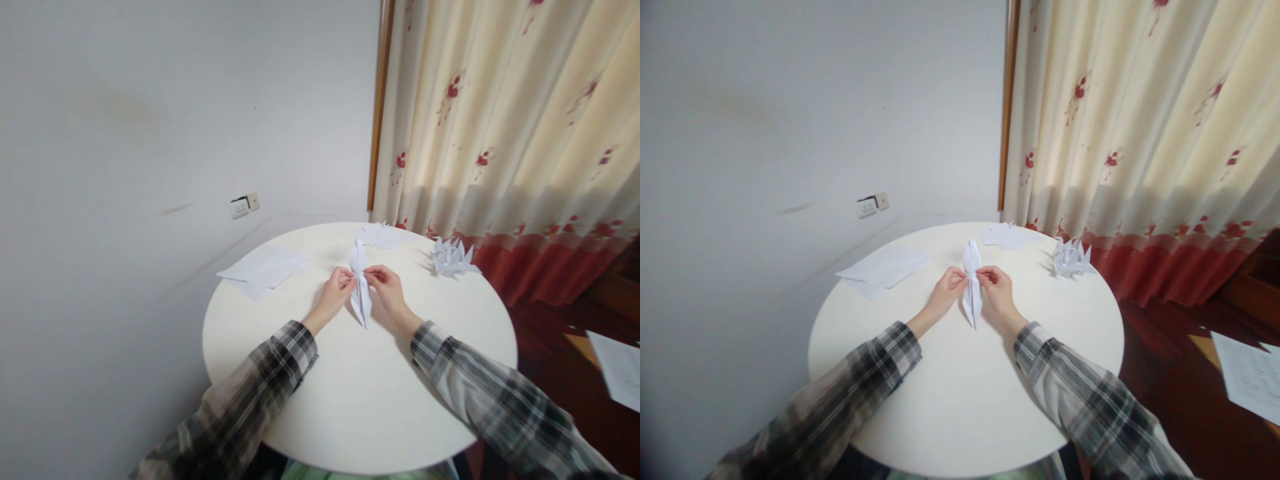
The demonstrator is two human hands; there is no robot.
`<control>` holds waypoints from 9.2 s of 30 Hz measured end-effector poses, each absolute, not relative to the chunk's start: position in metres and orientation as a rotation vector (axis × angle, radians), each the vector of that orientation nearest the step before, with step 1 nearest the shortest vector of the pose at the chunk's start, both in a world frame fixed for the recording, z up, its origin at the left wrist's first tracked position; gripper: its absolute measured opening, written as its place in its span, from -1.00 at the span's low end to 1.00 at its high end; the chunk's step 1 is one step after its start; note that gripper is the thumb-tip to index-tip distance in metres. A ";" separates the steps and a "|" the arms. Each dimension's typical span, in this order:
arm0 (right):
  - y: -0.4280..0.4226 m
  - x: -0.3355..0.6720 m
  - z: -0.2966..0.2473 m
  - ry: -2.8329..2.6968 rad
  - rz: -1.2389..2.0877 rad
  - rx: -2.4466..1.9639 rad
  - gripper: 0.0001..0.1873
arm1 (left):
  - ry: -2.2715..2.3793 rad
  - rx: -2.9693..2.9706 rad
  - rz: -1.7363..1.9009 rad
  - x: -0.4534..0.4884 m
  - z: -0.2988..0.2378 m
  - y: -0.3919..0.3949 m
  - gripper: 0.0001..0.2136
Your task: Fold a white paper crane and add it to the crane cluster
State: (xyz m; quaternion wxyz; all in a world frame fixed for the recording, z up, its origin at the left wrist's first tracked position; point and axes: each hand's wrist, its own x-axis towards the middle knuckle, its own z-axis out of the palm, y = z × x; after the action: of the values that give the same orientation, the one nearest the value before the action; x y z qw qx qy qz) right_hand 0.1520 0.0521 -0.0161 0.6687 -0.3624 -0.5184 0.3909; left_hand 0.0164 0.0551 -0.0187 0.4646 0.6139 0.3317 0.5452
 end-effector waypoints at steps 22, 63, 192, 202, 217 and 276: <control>0.054 0.150 -0.020 -1.184 0.831 -0.801 -0.91 | 0.940 1.601 1.357 0.016 -0.017 0.053 -0.81; 0.050 0.154 -0.021 -1.235 0.867 -0.840 -0.74 | 0.938 1.340 1.433 0.009 -0.017 0.062 -0.67; 0.053 0.160 -0.022 -1.227 1.062 -0.808 -0.71 | 1.014 1.527 1.444 0.010 -0.014 0.060 -0.56; 0.053 0.160 -0.024 -1.215 1.133 -0.735 -0.77 | 0.884 1.187 1.345 0.007 -0.016 0.059 -0.56; 0.056 0.161 -0.024 -1.232 1.108 -0.790 -0.59 | 0.861 1.166 1.357 0.002 -0.026 0.069 -0.65; 0.054 0.154 -0.027 -1.398 0.939 -0.822 -0.79 | 1.127 1.259 1.521 0.007 -0.021 0.068 -0.93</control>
State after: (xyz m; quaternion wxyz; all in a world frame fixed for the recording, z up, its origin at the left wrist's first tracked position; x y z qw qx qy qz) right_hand 0.1536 0.0539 -0.0274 0.5921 -0.3534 -0.6013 0.4037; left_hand 0.0073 0.0678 -0.0212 0.4203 0.5024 0.4498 0.6071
